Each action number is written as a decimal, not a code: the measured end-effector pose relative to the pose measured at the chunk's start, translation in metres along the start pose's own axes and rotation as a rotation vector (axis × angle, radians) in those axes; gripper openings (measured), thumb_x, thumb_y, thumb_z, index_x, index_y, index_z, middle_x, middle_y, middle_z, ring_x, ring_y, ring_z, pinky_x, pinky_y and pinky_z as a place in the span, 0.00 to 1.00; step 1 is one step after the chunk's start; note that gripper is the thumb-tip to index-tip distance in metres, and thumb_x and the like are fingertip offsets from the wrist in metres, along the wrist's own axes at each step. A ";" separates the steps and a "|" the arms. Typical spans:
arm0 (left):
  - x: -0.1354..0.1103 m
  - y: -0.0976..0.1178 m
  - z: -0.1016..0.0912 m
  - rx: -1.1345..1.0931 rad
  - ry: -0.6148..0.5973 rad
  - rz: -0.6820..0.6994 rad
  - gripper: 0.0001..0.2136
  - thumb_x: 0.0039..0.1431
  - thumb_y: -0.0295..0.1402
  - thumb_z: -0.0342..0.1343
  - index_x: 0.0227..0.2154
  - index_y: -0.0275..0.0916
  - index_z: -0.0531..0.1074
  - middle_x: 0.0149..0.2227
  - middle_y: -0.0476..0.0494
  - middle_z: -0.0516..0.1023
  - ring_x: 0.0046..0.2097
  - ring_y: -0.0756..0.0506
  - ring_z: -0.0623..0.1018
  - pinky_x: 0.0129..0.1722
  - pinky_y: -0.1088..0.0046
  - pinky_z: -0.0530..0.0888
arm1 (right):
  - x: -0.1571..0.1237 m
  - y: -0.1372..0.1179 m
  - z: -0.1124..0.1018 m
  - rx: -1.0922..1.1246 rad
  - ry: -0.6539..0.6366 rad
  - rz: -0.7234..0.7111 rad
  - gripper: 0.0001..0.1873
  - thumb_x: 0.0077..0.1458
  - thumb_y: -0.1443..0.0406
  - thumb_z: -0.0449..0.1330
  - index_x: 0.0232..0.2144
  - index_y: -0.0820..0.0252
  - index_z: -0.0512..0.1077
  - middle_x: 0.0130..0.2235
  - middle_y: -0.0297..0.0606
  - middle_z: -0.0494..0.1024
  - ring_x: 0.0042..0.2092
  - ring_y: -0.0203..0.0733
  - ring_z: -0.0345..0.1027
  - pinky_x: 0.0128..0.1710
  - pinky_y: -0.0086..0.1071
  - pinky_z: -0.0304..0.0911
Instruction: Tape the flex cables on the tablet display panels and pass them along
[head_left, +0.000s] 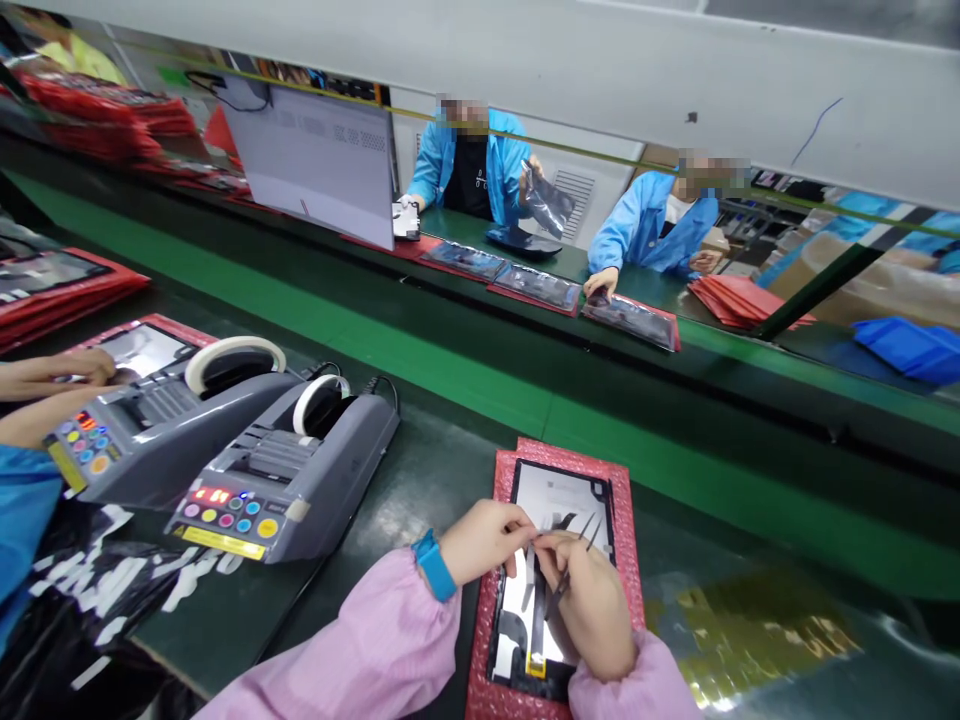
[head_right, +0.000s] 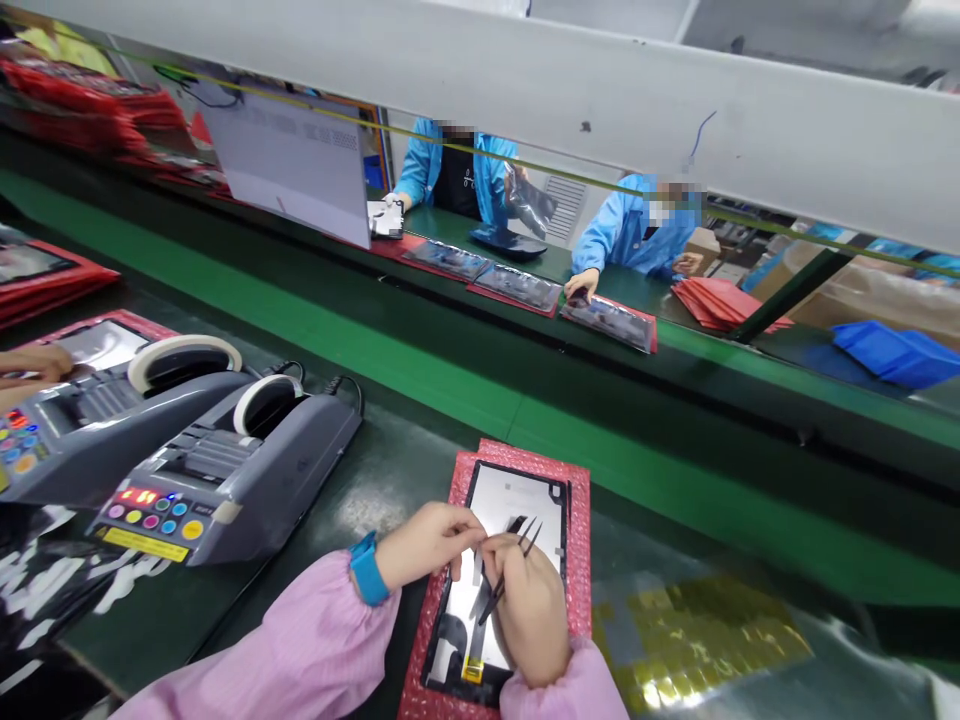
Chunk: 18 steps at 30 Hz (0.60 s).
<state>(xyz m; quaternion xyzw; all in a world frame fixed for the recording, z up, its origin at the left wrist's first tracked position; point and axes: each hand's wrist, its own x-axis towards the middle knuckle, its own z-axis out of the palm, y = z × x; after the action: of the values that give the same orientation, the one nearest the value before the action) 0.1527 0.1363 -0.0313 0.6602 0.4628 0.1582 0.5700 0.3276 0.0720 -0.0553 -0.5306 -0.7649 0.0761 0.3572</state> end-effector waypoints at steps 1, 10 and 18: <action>0.002 0.001 -0.001 0.002 -0.013 -0.024 0.16 0.71 0.43 0.53 0.36 0.35 0.75 0.24 0.54 0.73 0.21 0.52 0.73 0.23 0.75 0.72 | 0.000 -0.001 0.000 -0.011 0.010 -0.018 0.12 0.70 0.64 0.52 0.32 0.52 0.67 0.38 0.38 0.84 0.37 0.41 0.79 0.36 0.32 0.69; 0.012 0.009 -0.008 0.088 -0.127 -0.062 0.11 0.69 0.38 0.58 0.36 0.34 0.75 0.30 0.51 0.77 0.26 0.51 0.77 0.28 0.73 0.76 | -0.001 -0.005 0.003 -0.162 0.116 -0.120 0.17 0.69 0.67 0.52 0.25 0.52 0.61 0.25 0.35 0.78 0.26 0.41 0.71 0.28 0.34 0.56; 0.014 0.011 0.000 0.238 -0.084 -0.034 0.10 0.69 0.38 0.58 0.42 0.35 0.75 0.37 0.47 0.79 0.34 0.47 0.80 0.38 0.65 0.79 | 0.003 -0.018 0.000 -0.176 0.043 0.020 0.10 0.61 0.70 0.53 0.29 0.51 0.59 0.22 0.27 0.74 0.20 0.37 0.69 0.22 0.31 0.56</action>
<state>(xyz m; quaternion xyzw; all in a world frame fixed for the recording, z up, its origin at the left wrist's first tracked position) 0.1648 0.1479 -0.0262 0.7215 0.4650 0.0648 0.5089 0.3129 0.0665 -0.0453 -0.5690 -0.7554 0.0007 0.3249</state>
